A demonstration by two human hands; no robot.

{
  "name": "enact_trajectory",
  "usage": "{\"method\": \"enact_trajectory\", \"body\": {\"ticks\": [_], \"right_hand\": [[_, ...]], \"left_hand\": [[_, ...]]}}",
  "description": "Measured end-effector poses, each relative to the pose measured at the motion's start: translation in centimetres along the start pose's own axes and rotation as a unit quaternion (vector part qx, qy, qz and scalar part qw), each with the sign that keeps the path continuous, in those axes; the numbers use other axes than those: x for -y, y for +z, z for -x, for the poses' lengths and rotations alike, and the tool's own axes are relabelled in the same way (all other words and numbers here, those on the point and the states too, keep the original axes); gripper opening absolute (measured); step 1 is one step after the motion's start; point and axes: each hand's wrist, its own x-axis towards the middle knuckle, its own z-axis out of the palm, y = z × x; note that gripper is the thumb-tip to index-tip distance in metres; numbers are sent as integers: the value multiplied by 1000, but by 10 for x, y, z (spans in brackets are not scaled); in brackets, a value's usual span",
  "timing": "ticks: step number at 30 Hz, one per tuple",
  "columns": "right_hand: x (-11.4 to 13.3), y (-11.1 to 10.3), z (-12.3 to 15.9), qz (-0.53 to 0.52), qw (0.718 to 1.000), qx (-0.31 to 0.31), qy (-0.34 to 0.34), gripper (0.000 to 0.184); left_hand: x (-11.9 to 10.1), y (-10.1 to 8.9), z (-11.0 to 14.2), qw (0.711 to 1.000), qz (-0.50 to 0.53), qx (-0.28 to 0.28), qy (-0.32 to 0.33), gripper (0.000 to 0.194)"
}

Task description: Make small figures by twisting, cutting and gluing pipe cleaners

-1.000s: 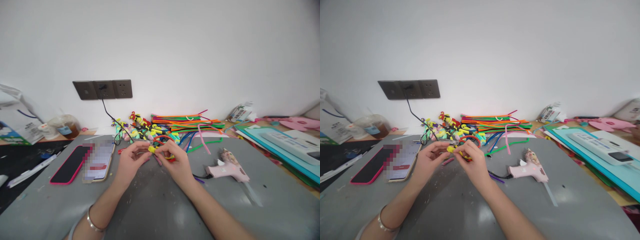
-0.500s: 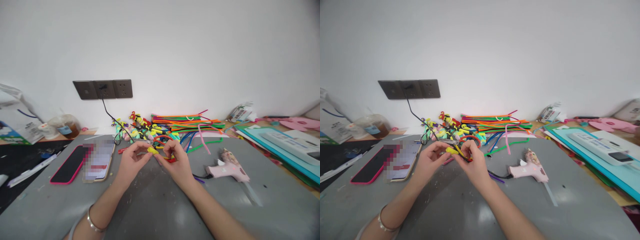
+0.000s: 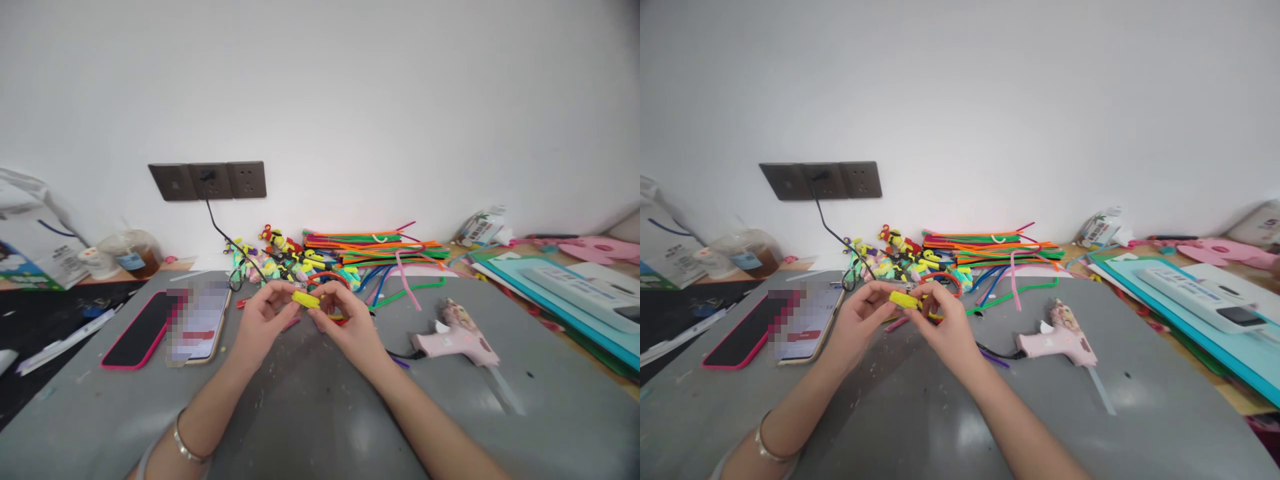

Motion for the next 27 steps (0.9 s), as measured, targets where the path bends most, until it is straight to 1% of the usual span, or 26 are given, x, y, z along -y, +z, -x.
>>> {"method": "enact_trajectory", "body": {"ticks": [5, 11, 15, 18, 21, 27], "right_hand": [[-3, 0, 0, -17, 1000, -6, 8, 10], [-3, -1, -2, -6, 1000, -23, -8, 12], [-3, -1, -1, 0, 1000, -25, -9, 12], [-3, 0, -1, -11, 1000, -29, -2, 19], [-1, 0, 0, -19, 1000, -20, 3, 28], [-1, -3, -1, -21, 1000, -13, -18, 36]], "left_hand": [[1, 1, 0, 1000, -10, 10, 7, 24], [2, 0, -2, 999, -37, -3, 7, 30], [2, -2, -3, 999, -46, -13, 5, 29], [2, -1, -3, 999, -43, -13, 10, 25], [1, 0, -1, 999, -29, -2, 11, 19], [-4, -1, -1, 1000, -27, 6, 11, 17]]}}
